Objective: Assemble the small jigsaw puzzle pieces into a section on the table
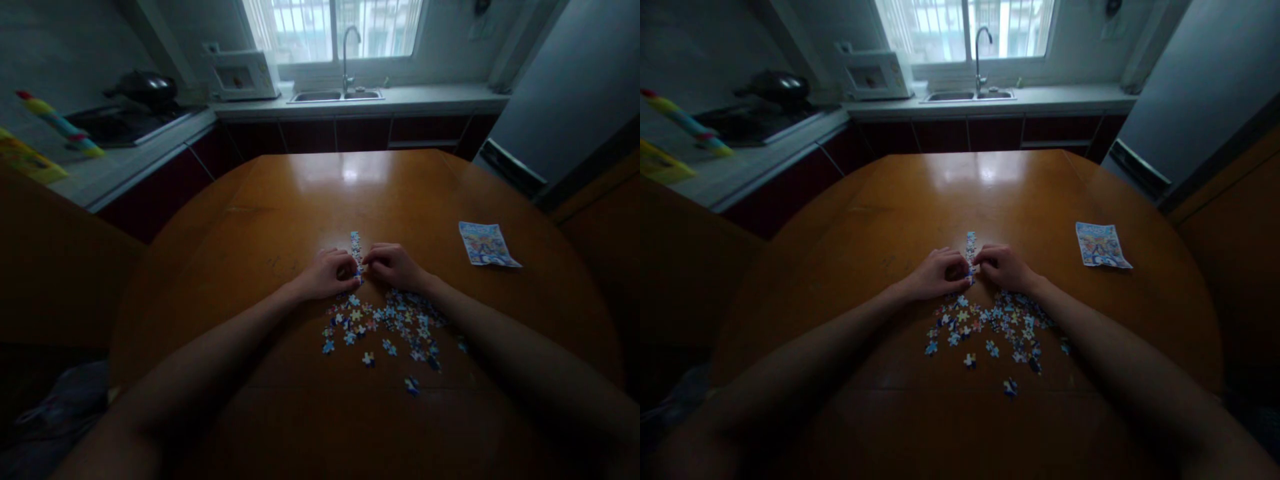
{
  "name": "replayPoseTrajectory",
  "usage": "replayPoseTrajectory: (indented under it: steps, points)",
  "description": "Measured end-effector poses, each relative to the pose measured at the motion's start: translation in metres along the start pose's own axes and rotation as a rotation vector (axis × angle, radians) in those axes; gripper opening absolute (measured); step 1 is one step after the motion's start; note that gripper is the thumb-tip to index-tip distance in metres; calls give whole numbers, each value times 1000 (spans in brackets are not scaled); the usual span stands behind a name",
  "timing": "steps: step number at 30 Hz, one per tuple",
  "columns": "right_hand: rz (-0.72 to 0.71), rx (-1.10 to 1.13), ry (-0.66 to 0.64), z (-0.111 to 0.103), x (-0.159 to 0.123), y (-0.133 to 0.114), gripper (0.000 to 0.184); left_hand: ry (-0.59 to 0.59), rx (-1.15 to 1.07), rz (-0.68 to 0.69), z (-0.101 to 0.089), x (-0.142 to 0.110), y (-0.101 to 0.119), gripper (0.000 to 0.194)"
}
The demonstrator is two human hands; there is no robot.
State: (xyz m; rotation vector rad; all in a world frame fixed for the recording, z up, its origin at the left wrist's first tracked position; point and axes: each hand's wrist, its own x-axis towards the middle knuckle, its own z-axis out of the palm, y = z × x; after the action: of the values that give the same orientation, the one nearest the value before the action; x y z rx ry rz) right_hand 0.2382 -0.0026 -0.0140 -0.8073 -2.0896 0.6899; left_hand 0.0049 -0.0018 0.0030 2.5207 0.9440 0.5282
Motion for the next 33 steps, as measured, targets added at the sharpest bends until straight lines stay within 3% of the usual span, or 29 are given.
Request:
replayPoseTrajectory:
  steps: [33]
  points:
    - [31, -19, -19, -1, 0, -1, 24, 57, 5, -40, 6, 3, 0, 13]
